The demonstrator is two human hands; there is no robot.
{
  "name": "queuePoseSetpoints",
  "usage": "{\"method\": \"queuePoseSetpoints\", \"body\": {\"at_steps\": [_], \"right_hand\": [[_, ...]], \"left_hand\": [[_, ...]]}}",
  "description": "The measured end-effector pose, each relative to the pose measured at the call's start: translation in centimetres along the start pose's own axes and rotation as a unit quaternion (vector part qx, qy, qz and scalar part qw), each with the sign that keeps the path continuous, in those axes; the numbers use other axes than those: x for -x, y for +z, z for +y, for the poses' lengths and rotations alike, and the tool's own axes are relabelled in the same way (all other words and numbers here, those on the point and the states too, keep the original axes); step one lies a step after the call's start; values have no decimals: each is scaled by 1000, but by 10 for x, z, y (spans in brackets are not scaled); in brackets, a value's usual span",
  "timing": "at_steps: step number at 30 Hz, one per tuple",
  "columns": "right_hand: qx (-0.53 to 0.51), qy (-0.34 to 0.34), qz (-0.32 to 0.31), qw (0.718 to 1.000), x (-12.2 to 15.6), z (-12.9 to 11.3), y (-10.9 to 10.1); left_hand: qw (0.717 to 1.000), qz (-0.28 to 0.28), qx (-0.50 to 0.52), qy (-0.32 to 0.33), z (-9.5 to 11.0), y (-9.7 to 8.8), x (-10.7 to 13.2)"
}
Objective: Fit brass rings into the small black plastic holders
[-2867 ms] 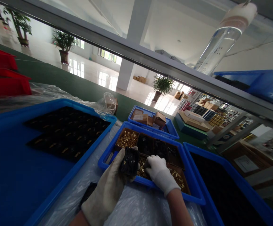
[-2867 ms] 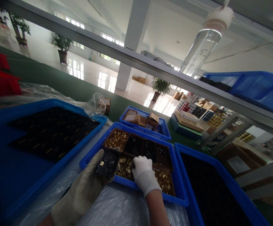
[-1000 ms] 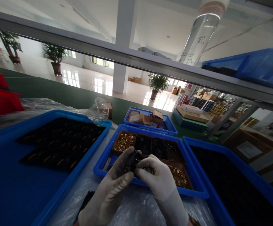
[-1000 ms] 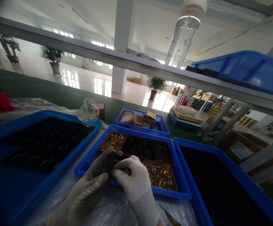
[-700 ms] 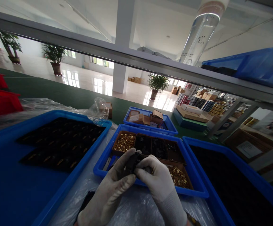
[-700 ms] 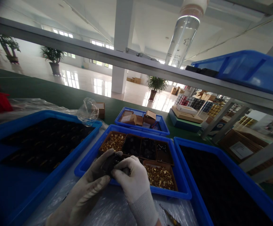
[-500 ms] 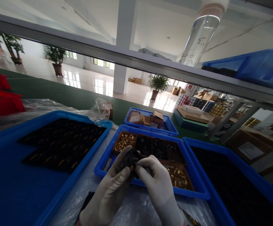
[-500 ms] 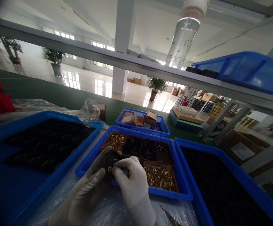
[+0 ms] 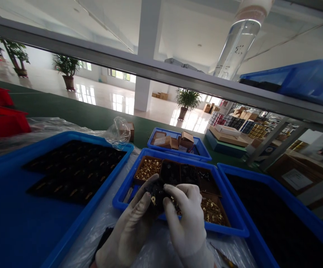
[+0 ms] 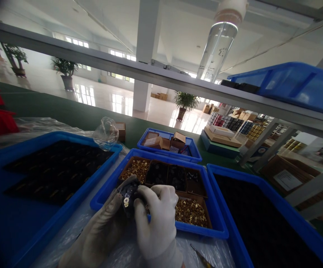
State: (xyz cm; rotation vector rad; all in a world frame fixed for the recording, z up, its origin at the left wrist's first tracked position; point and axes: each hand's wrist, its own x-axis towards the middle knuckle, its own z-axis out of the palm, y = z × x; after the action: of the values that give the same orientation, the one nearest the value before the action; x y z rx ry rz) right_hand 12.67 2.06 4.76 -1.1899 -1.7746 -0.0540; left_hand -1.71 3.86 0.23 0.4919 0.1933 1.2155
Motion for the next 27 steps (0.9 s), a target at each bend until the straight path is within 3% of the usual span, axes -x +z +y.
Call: {"method": "queuePoseSetpoints", "body": {"at_steps": [4,12,20,27], "right_hand": [[9,5,-30,999,-1,1,2],[-32,7,-86,996,1,0,0],[35,-35,-32,998,-2,-2,1],[9,-36,-52,998,0,-1,3]], "left_hand": [[1000,8,19,-22,-1,-2,-3],[992,76,22,-98,9,19,-1],[990,126,-5,-68,0,-16,2],[988,134,-27,-67,5,-16,3]]}}
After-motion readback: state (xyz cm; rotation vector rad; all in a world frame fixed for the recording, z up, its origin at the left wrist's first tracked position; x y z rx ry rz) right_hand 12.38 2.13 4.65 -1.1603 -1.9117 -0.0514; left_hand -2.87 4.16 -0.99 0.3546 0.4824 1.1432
